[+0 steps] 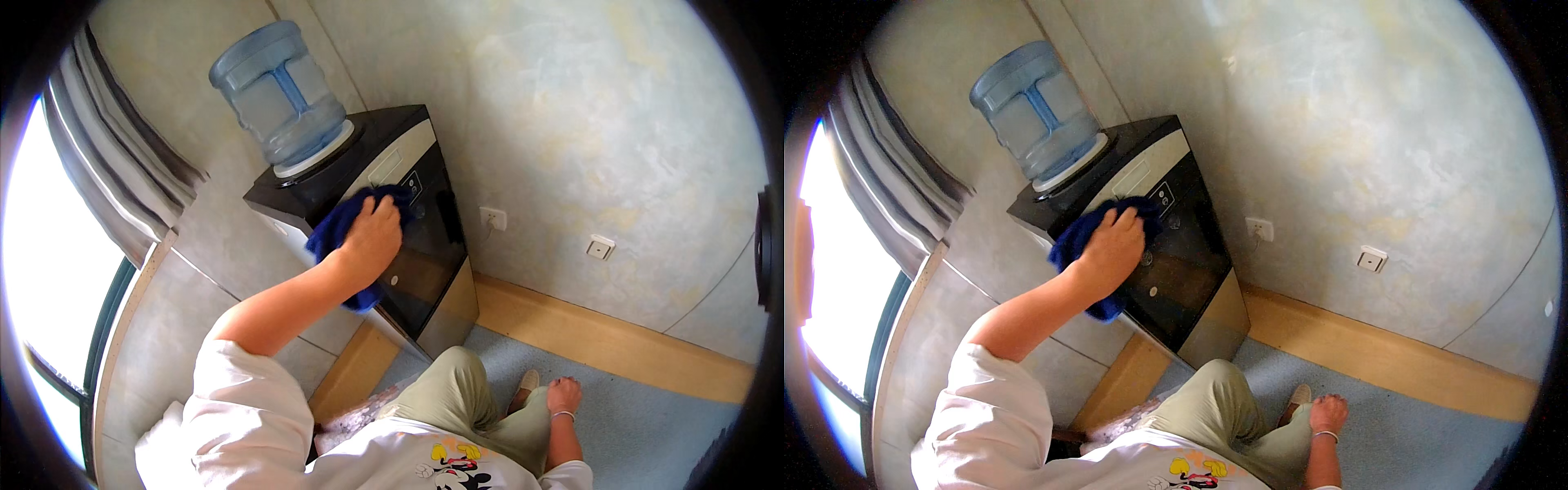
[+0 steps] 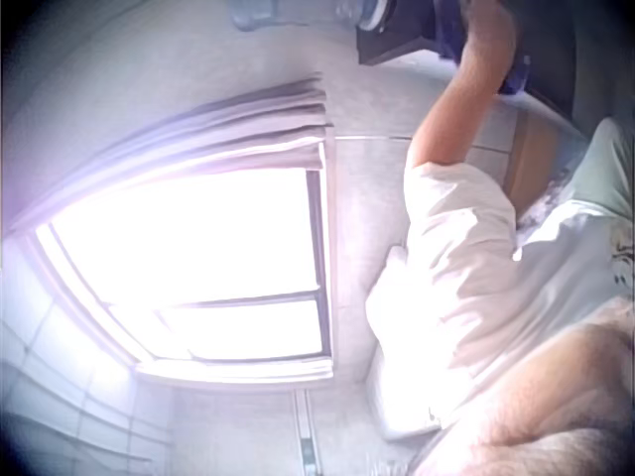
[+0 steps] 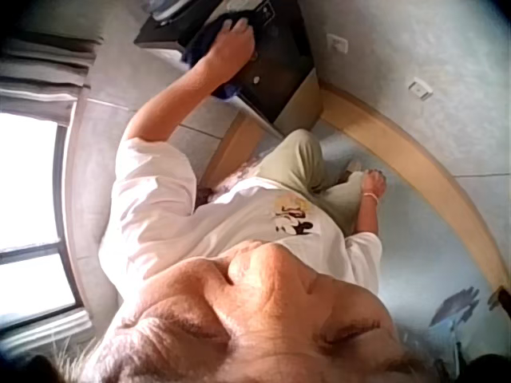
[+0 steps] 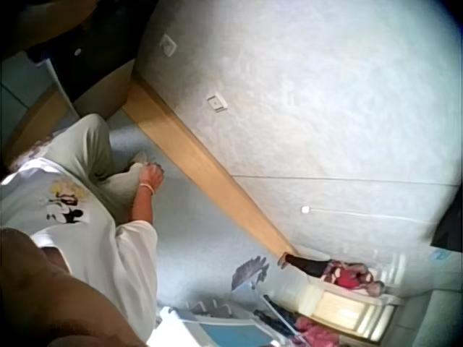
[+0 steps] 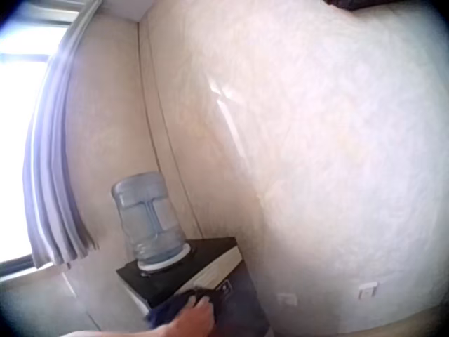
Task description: The person kneels on the floor and wipes the exterior surfaces of a water dispenser using a blue cloth. They clean the front panel, the side, the top surface, and the area around the water bottle.
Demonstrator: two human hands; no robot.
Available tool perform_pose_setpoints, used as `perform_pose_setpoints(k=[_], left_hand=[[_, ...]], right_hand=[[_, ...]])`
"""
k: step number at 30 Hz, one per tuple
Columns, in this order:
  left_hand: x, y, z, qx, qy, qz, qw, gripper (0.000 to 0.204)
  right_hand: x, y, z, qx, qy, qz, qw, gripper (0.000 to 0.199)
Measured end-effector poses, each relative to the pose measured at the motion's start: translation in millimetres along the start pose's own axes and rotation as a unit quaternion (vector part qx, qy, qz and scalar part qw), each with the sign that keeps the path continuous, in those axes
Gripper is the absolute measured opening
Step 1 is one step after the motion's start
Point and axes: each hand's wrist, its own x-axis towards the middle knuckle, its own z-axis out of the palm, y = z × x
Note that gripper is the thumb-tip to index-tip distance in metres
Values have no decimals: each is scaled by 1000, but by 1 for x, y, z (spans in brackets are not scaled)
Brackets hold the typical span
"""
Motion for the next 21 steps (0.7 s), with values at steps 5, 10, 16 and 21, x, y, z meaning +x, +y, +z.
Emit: perform_pose_setpoints(k=[5, 10, 16, 21], left_hand=[[-57, -19, -26, 3, 41, 3, 999, 27], [-64, -50, -49, -73, 83, -83, 990, 28], [-44, -47, -35, -12, 100, -100, 990, 31], [-39, -17, -17, 54, 67, -41, 995, 33]], right_hand=[[-3, 6, -4, 13, -22, 26, 999, 28], [-2, 6, 1, -8, 8, 2, 1000, 26], [-2, 0, -5, 25, -3, 19, 999, 26], [-2, 8, -9, 0, -20, 26, 999, 26]])
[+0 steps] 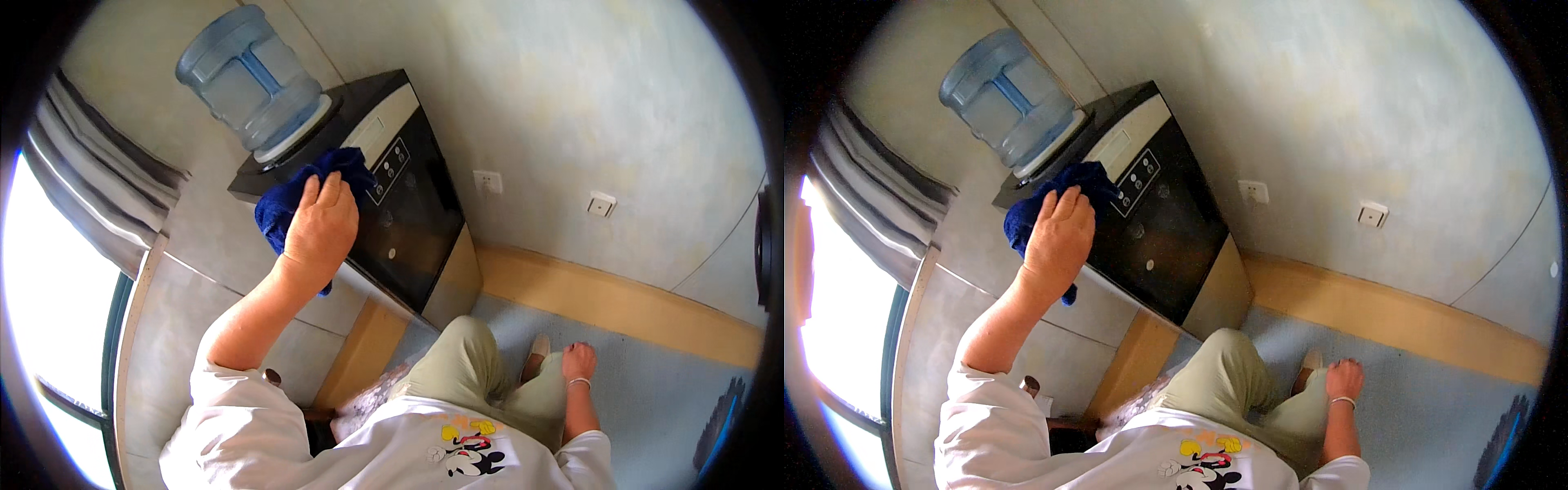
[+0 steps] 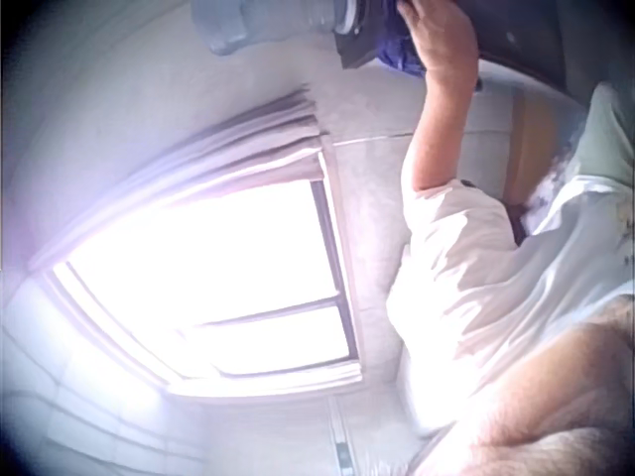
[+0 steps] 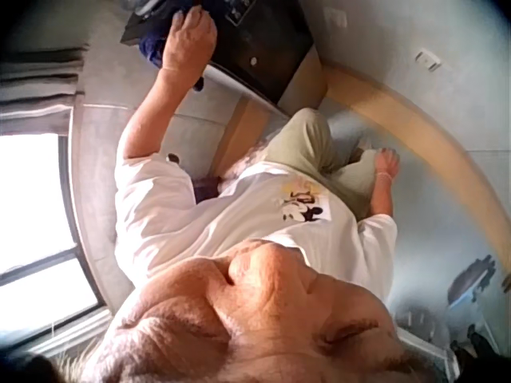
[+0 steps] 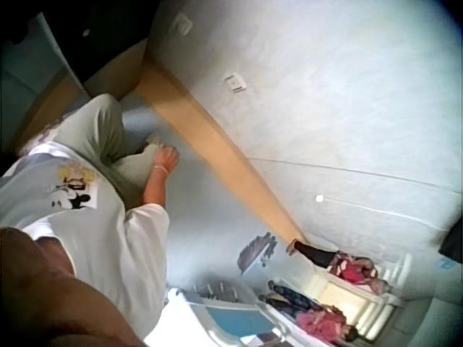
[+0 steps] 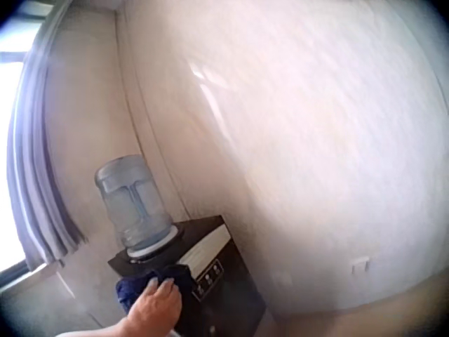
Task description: The person kneels on the floor and wipes the exterior surfaces of a water dispenser using a blue cloth. They clean the front panel, the side, the top surface, and the area around the water bottle.
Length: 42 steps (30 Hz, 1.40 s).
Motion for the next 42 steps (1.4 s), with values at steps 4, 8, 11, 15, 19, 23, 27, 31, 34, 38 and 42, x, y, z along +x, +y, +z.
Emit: perform_pose_setpoints(k=[4, 8, 11, 15, 19, 23, 27, 31, 34, 38, 42], left_hand=[[-14, 39, 24, -12, -34, 83, 996, 31], [-20, 68, 36, -38, -15, 96, 995, 33], [-17, 76, 40, -61, -28, 92, 993, 34], [-9, 65, 33, -127, 44, 70, 988, 20], [6, 55, 31, -119, 30, 53, 991, 14], [27, 64, 41, -112, 14, 37, 993, 12], [52, 66, 43, -100, -19, 40, 994, 10], [75, 72, 57, -78, -2, 40, 996, 12], [80, 78, 65, -58, 2, 36, 998, 14], [60, 80, 55, -55, -15, 34, 998, 13], [24, 73, 35, -78, -40, 49, 995, 11]], right_hand=[[2, -1, 5, 1, 0, -3, 1000, 27], [4, -1, 9, 0, 5, 4, 1000, 28], [5, 1, 9, -9, 7, 2, 1000, 27], [1, 0, 8, -10, 13, 4, 1000, 27], [0, -4, 5, -9, 16, 4, 1000, 27], [-1, -3, 5, -15, 24, 2, 1000, 27], [-1, -6, -1, -14, 14, 5, 1000, 28], [0, -2, 1, -3, 11, 12, 1000, 29], [1, 0, 3, -1, 8, 16, 1000, 29], [1, 1, 0, 1, 7, 19, 1000, 29], [-1, 1, 2, 9, 14, 15, 1000, 29]])
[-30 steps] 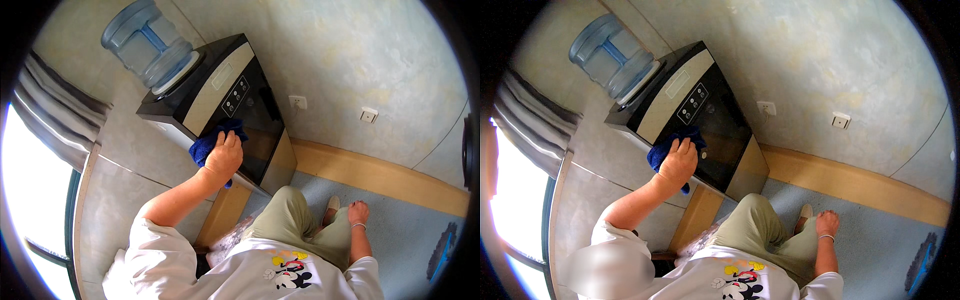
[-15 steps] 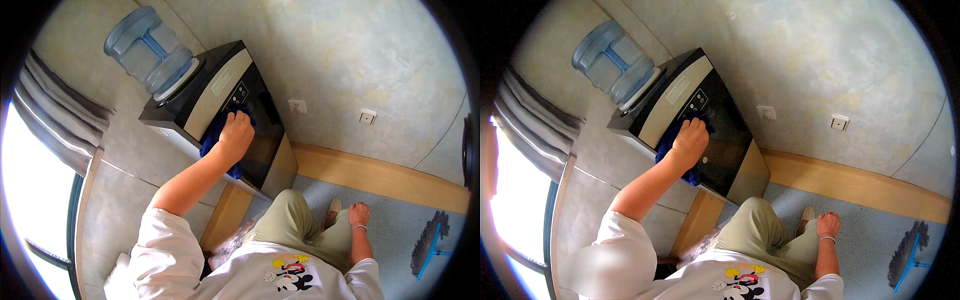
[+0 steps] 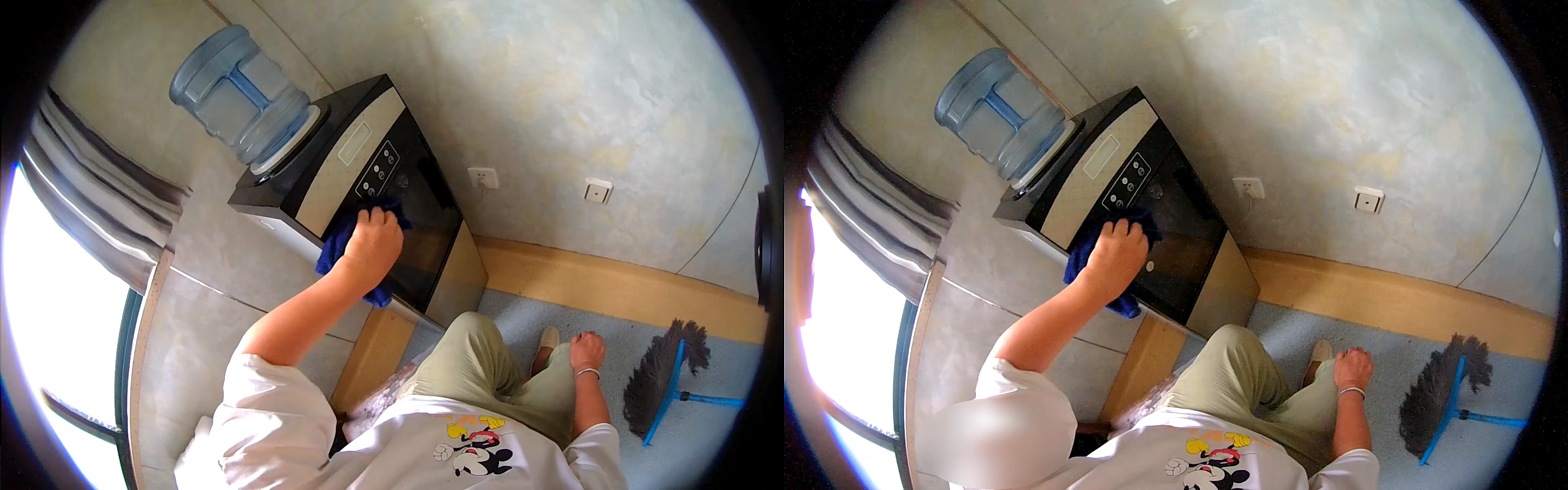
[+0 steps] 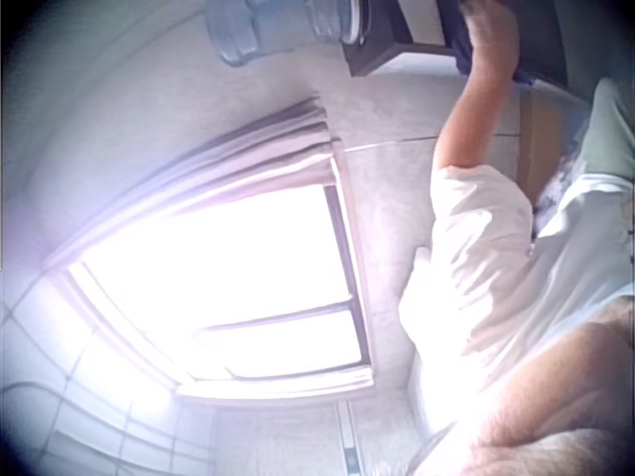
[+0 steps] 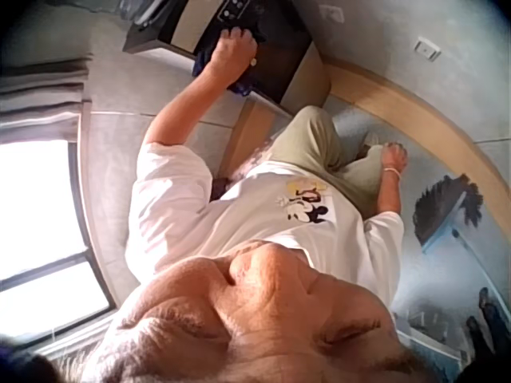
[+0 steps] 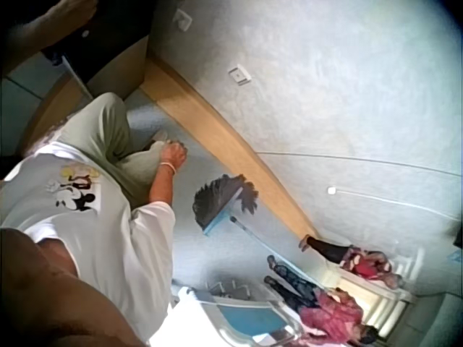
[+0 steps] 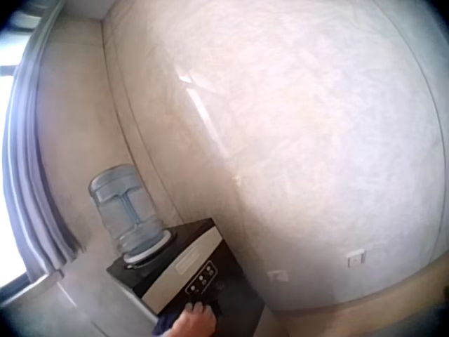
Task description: The person kneels on the floor and wipes the exterior surfaces of a water dispenser using a blue cloth. They clean the front panel, the side, the top surface, and the area around the water bottle.
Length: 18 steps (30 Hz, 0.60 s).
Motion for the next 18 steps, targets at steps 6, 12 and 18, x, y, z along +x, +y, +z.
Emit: perform_pose_setpoints(k=[6, 12, 18], left_hand=[[-45, -17, -22, -47, 29, 2, 998, 21], [-48, -59, -57, -15, 27, -57, 998, 31], [-41, -118, -67, -164, 208, -158, 951, 27]], right_hand=[[2, -4, -3, 4, -21, 7, 1000, 28], [-1, -7, -6, 0, -9, -11, 1000, 28], [-1, -6, -8, -14, -26, -7, 1000, 29]])
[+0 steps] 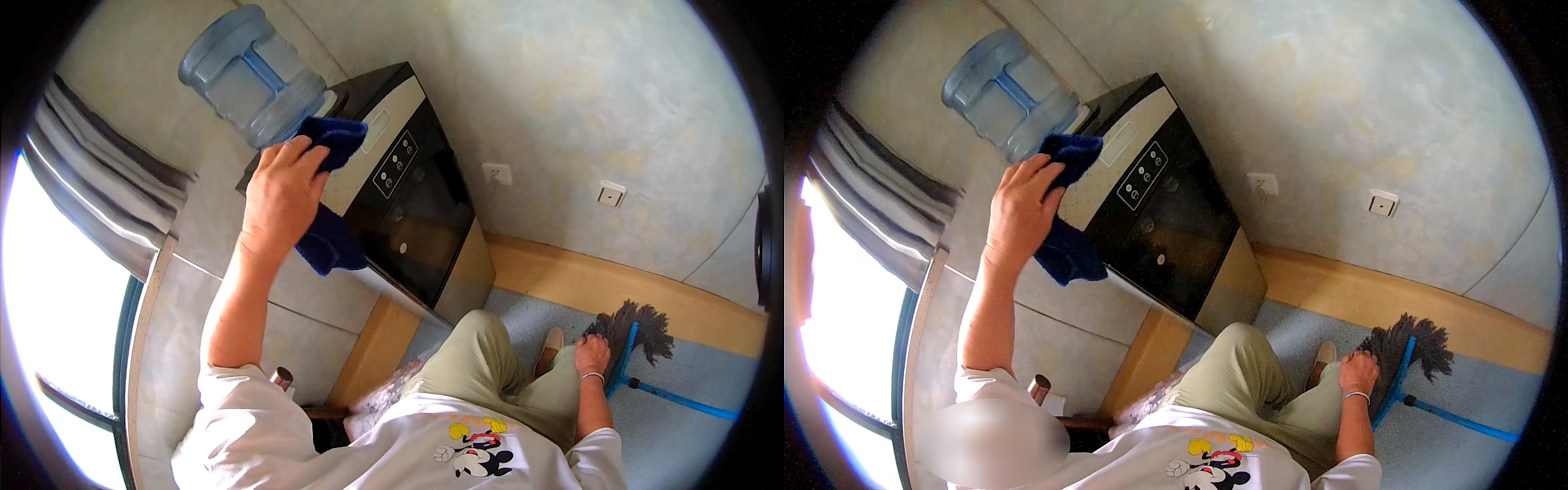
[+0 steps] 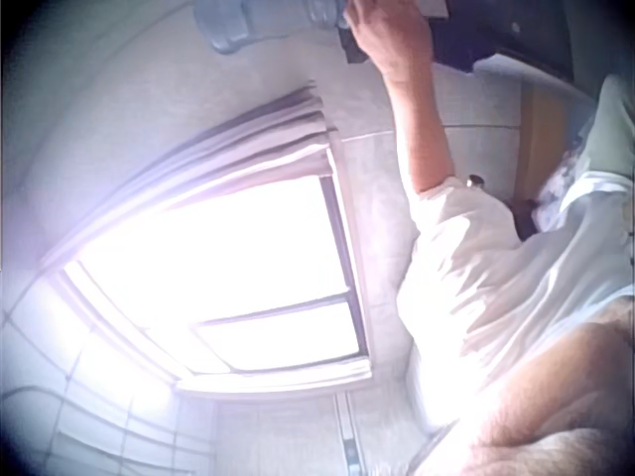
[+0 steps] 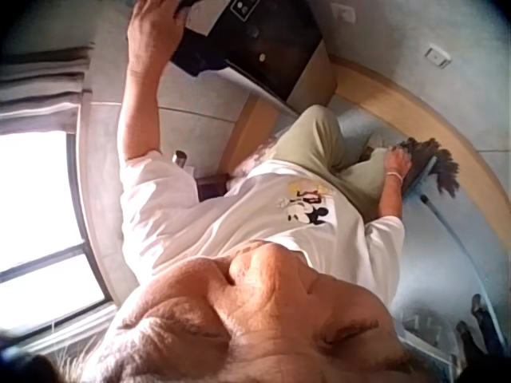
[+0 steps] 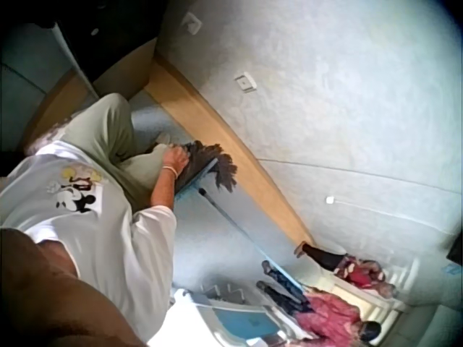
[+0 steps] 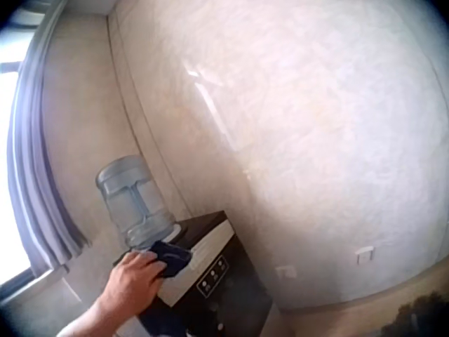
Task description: The person kneels on the floor and wipes the exterior surfaces of a water dispenser using a blue cloth. They clean the front panel, the side, the top surface, and the area around the water bottle.
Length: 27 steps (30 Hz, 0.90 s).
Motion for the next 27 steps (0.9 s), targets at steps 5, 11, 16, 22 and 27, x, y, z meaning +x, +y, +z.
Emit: perform_pose_setpoints(k=[5, 11, 16, 22, 27], left_hand=[[-12, -12, 4, -181, 15, -65, 981, 25], [-46, -29, 32, -241, 148, -123, 951, 24], [-71, -67, 76, -265, 234, -192, 915, 21], [-83, -45, 101, -242, 363, -277, 856, 24], [-107, 26, 125, -172, 378, -239, 878, 27]], right_hand=[[1, -1, 1, -9, 2, -7, 1000, 28], [2, 0, 0, 1, 14, 1, 1000, 26], [1, -1, 0, 11, 7, 9, 1000, 26], [2, -2, 4, 5, 10, -5, 1000, 25], [2, 0, 10, -32, 18, -2, 999, 25]])
